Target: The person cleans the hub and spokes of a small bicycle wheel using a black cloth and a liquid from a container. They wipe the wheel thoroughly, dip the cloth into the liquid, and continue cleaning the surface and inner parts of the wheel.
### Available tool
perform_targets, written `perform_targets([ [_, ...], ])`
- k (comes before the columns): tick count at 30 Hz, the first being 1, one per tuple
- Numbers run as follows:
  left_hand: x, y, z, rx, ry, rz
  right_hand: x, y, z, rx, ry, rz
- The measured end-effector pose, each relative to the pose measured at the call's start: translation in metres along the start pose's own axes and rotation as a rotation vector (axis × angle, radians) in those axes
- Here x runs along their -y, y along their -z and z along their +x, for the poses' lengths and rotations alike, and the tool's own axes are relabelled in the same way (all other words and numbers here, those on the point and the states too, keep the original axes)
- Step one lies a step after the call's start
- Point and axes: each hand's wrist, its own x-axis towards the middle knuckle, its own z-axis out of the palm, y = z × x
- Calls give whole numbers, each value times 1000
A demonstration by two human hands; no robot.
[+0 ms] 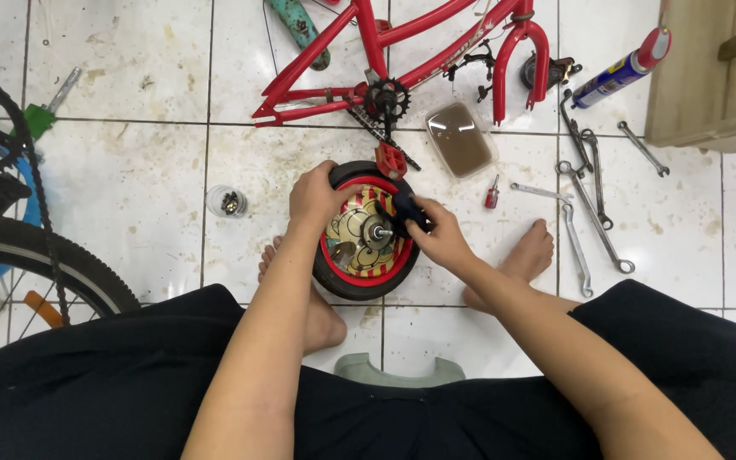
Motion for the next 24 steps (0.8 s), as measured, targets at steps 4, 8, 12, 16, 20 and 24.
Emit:
perform_targets([
  [4,-1,3,-7,-12,-33,0,11,-3,-9,60,95,-285],
  [8,2,0,-5,-9,-69,-39,-4,1,-16,204,131,-391],
  [12,0,4,-5,5,-70,-61,16,-7,11,-13,145,-322],
  [16,11,-8,9,7,-60,-20,39,-18,19,145,285,-381],
  [20,1,1,-3,5,-46,7,3,-6,16,284,458,-592],
  [24,-3,4,-7,10,-23,21,-26,27,3,395,536,-707],
])
